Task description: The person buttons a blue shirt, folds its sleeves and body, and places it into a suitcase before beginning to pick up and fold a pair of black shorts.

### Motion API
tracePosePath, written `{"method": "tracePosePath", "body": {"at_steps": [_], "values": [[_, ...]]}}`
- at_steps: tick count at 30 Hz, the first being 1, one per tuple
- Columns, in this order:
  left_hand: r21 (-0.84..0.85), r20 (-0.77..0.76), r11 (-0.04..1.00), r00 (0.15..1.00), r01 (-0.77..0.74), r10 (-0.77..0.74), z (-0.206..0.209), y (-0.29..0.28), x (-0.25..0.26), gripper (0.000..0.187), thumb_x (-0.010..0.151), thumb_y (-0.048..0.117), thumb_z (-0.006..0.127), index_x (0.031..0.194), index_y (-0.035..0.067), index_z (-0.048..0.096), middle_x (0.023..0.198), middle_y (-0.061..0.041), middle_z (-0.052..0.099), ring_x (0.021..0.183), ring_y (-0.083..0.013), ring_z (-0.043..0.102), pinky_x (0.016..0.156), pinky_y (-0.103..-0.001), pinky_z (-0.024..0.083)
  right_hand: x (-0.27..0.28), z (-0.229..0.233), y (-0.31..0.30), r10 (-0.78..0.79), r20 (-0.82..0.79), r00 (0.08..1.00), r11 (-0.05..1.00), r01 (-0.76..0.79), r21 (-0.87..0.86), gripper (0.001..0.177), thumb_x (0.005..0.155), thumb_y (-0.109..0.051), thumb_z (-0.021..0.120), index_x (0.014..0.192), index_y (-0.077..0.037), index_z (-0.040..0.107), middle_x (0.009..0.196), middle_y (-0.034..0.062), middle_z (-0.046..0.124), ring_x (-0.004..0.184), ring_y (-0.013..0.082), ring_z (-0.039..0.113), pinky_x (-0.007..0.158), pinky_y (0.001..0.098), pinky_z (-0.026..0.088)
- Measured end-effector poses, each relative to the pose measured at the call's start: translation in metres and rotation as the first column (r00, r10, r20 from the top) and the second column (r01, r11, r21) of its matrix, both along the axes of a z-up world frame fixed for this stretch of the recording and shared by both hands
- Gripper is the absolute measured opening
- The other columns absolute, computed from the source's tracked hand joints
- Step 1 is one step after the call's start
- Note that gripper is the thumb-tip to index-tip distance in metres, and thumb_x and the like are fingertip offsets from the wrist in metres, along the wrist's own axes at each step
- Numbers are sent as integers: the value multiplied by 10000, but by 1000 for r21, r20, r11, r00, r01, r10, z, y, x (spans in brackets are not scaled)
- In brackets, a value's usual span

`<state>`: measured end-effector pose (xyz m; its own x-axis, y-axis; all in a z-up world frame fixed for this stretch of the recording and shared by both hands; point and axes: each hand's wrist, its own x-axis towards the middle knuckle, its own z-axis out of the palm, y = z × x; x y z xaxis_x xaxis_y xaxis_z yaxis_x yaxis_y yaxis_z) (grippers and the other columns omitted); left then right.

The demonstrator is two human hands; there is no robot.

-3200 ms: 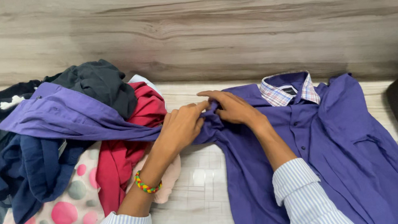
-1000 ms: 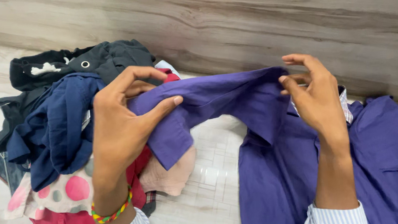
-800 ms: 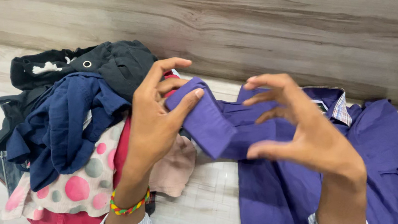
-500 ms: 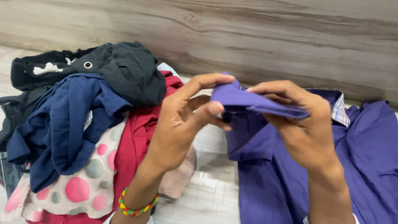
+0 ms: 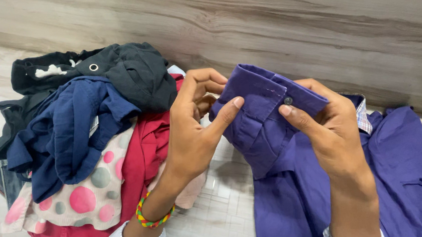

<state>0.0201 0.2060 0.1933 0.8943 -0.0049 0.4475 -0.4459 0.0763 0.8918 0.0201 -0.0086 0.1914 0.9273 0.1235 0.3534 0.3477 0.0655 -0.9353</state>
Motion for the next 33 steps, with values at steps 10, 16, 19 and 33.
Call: {"method": "tracePosePath", "body": {"at_steps": [10, 16, 19, 33], "values": [[302, 332, 924, 935, -232, 126, 7, -8, -11, 351, 834, 155, 846, 1133, 57, 691, 1334, -112, 593, 1121, -213, 653, 821, -295, 543, -11, 10, 19, -82, 218, 973, 995, 93, -41, 410, 922, 85, 730, 1290, 22, 562, 1234, 111, 684, 1104, 143, 704, 894, 262, 625], [203, 454, 911, 859, -360, 238, 2, -6, -7, 148, 915, 73, 747, 1055, 38, 715, 1292, -149, 569, 1155, -255, 615, 967, -350, 505, -14, 6, 20, -196, 404, 894, 944, 284, -169, 336, 960, 86, 784, 1255, 30, 634, 1182, 102, 706, 1083, 138, 720, 971, 246, 619], [216, 400, 899, 874, -380, 274, -4, -4, -5, 88, 1033, 92, 747, 1078, 24, 714, 1074, -53, 717, 1008, -136, 670, 892, -251, 501, -15, 13, 23, -313, 526, 791, 826, 500, -260, 258, 907, 69, 845, 1125, 32, 713, 1171, 112, 699, 1021, 161, 701, 836, 240, 580], [53, 214, 994, 974, -92, 79, -5, -6, -8, 115, 977, 43, 743, 1083, -1, 744, 988, -47, 712, 888, -84, 657, 816, -231, 537, -19, 16, 31, -207, 644, 736, 880, 428, -206, 185, 835, 100, 822, 938, 40, 680, 1054, 118, 735, 937, 187, 671, 791, 261, 551]]}}
